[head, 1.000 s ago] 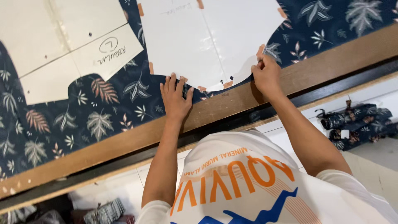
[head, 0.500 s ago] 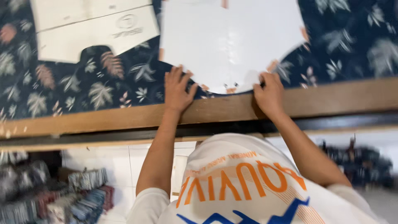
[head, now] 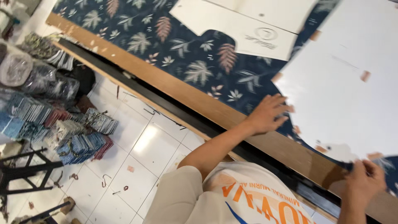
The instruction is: The person places paper pattern pieces onto a dark floral fabric laid out on a wooden table. They use a white marking tool to trace the outlines of the patterns onto the fabric.
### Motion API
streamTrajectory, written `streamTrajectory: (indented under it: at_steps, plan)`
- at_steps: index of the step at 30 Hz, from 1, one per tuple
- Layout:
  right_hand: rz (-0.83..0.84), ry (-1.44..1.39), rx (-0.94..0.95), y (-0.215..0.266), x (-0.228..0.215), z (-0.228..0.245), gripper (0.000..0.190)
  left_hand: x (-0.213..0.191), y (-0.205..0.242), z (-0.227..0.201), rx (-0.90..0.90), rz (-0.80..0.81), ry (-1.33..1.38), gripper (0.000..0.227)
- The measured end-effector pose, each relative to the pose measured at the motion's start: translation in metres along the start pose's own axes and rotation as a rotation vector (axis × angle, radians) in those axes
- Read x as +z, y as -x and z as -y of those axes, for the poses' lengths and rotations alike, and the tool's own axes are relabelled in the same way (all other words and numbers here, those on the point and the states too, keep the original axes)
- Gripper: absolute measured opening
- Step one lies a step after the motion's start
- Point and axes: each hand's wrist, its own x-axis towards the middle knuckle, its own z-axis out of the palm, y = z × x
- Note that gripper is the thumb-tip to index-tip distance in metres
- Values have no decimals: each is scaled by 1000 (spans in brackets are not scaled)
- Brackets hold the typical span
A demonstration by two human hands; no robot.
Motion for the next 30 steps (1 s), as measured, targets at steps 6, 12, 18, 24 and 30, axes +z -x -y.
streamTrajectory:
  at_steps: [6, 12, 18, 24, 30]
  plan:
    - [-63, -395, 282, 29, 95, 49, 11, -59, 24, 62, 28, -88, 109, 35]
    - [121, -453, 375, 69, 185, 92, 8, -119, 65, 111, -15, -112, 181, 25]
    - [130, -323, 390, 55, 237, 142, 8, -157, 76, 130, -43, -89, 266, 23]
    - [212, -285, 371, 30, 266, 166, 3, -201, 55, 182, -98, -235, 334, 24]
    - [194, -182, 318, -21, 292, 179, 11, -266, 11, 257, -162, -449, 34, 16]
